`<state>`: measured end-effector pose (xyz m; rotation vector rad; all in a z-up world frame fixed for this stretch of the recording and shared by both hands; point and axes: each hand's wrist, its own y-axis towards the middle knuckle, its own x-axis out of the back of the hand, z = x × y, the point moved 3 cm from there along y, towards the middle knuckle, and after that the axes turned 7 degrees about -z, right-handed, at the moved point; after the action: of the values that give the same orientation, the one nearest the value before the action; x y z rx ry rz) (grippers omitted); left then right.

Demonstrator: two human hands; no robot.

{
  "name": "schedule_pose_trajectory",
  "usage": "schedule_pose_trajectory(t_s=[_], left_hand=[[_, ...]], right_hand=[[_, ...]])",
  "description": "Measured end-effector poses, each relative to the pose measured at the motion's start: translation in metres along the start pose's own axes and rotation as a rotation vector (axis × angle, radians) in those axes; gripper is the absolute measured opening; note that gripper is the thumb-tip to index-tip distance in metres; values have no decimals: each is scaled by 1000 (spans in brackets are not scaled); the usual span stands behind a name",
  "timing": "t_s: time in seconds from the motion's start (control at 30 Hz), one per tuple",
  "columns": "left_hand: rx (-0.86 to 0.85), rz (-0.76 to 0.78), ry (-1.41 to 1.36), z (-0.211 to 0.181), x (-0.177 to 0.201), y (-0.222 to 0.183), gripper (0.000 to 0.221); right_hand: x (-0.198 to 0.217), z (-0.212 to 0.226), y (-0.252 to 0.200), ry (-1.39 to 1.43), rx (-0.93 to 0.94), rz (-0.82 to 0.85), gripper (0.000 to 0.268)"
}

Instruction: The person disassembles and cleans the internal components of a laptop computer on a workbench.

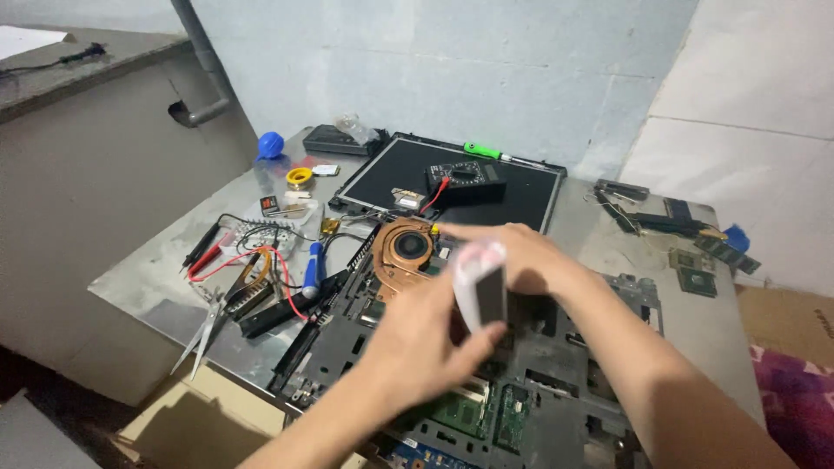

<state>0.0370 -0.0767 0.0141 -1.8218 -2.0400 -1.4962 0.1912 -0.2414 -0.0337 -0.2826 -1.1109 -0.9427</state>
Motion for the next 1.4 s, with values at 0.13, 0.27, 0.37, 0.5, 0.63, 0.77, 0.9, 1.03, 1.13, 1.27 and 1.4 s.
schedule_pose_trajectory(t_s=[0.13,0.27,0.37,0.5,0.63,0.77,0.9,1.03,1.13,1.27,1.4], left_hand=[[78,68,-26,22,-2,12,54],[81,36,21,-5,-15,3,49],[2,117,-82,-24,-18,-2,52],[35,149,11,2,-9,6,61],[-217,-7,37,-3,-3,3,70],[-30,144,84,7,7,14,63],[81,75,156,13,7,18,56],[96,107,-25,-14,-12,12,54],[189,205,25,10,-20,27,49],[160,125,237,21,-29,45,51],[53,121,76,13,-42,46,52]], right_hand=[[15,15,-1,21,-78,-92,69],[16,7,-3,-128,-294,-68,40],[19,2,-9,-179,-416,-36,46],[12,-14,-7,-140,-459,7,57],[7,-34,0,-65,-383,53,50],[24,-48,-5,42,-268,90,40],[27,-63,-10,272,-177,102,29],[28,-69,-10,392,-185,51,24],[22,-82,-8,497,-236,55,24],[20,-81,-10,508,-262,58,23],[15,-93,-1,465,-202,35,23]])
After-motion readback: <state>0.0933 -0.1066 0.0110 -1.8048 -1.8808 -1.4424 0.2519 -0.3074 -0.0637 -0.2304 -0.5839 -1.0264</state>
